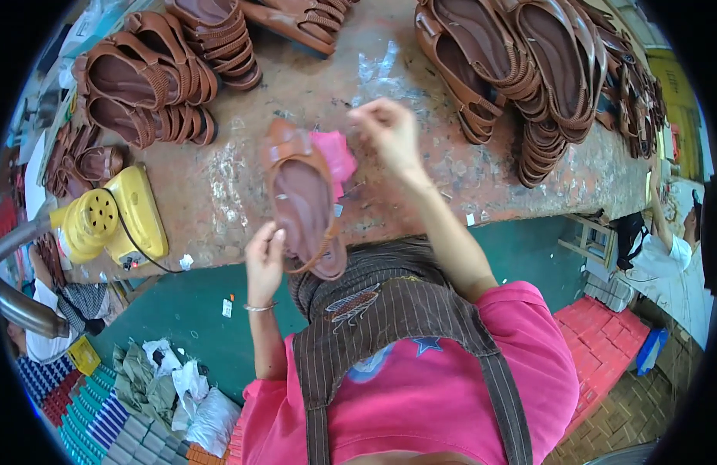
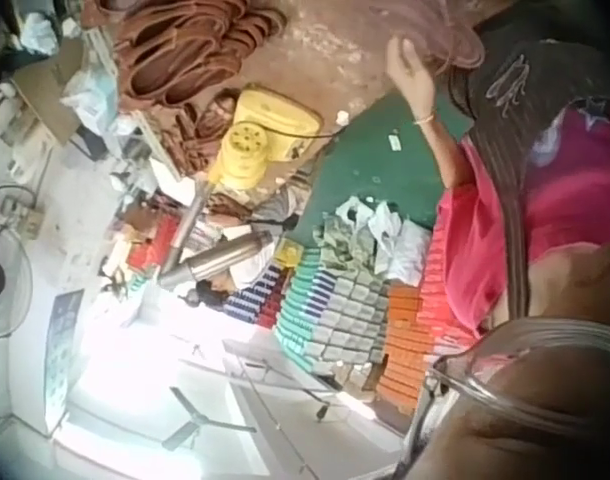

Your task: The recorder is attaching brand tags to pairs of brown flat shoes and organizing them on a workbench.

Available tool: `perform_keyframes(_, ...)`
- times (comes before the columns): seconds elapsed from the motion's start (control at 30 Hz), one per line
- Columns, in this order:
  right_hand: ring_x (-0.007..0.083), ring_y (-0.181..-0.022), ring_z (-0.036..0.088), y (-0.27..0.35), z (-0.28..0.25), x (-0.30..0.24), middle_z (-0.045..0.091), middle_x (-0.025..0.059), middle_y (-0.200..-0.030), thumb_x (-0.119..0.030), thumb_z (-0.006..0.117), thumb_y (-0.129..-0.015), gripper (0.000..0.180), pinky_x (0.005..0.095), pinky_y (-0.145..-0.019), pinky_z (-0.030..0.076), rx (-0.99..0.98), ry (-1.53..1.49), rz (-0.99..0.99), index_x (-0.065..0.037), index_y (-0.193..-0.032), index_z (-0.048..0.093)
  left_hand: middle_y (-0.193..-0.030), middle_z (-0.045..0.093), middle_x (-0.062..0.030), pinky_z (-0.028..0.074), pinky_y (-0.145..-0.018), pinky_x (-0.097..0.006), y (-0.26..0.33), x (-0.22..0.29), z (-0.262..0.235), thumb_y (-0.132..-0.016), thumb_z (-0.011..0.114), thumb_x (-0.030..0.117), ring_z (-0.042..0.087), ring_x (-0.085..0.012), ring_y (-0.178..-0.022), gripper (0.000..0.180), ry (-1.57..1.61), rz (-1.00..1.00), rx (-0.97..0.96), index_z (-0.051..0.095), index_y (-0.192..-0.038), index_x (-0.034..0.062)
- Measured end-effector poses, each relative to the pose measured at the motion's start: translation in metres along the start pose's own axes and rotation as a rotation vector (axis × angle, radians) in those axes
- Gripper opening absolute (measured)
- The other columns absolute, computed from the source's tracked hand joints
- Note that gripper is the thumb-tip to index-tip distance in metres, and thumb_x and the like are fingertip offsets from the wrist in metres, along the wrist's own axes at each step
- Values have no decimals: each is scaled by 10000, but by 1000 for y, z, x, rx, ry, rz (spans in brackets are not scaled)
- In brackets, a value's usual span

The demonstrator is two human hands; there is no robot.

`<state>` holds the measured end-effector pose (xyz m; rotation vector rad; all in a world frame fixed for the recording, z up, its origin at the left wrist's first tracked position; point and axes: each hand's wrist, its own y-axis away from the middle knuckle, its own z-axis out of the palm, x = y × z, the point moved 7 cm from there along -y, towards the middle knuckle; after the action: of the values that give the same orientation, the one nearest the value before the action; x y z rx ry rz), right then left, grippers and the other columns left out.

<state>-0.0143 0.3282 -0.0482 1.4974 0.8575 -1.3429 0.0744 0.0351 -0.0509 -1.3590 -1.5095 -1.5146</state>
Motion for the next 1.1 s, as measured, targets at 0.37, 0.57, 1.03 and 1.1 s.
perform_keyframes(0.37, 100, -833, 664, 82, -84, -109, 728, 52, -891, -35, 645, -916, 191, 248, -775, 515, 126, 314, -371, -3, -1099, 688, -781, 644, -171, 520, -619, -361, -6, 31, 94, -931, 549, 41, 650, -274, -673, 141, -492, 26, -143, 618, -1040, -14)
perform_keyframes(0.57, 279, -695, 664, 114, 10, -14, 656, 115, -686, -38, 665, -825, 45, 439, -985, 422, -116, 572, -353, -42, -837, 622, -949, 641, -173, 523, -644, -388, -23, 46, 100, -887, 569, -4, 664, -282, -726, 242, -498, 353, 73, 628, -1122, 4)
perform_keyframes(1.03, 297, -547, 597, 104, 27, 9, 627, 133, -585, -68, 703, -784, 89, 368, -849, 422, -161, 805, -313, -28, -729, 646, -811, 577, -82, 452, -535, -292, -25, 34, 89, -838, 663, 18, 527, -130, -522, 290, -451, 241, 234, 720, -1117, 69)
perform_keyframes(1.1, 296, -540, 594, 103, 28, 10, 625, 130, -579, -72, 705, -783, 88, 363, -849, 420, -163, 812, -297, -29, -729, 650, -844, 581, -80, 457, -536, -317, -25, 33, 89, -833, 673, 35, 549, -155, -545, 294, -468, 208, 217, 723, -1117, 95)
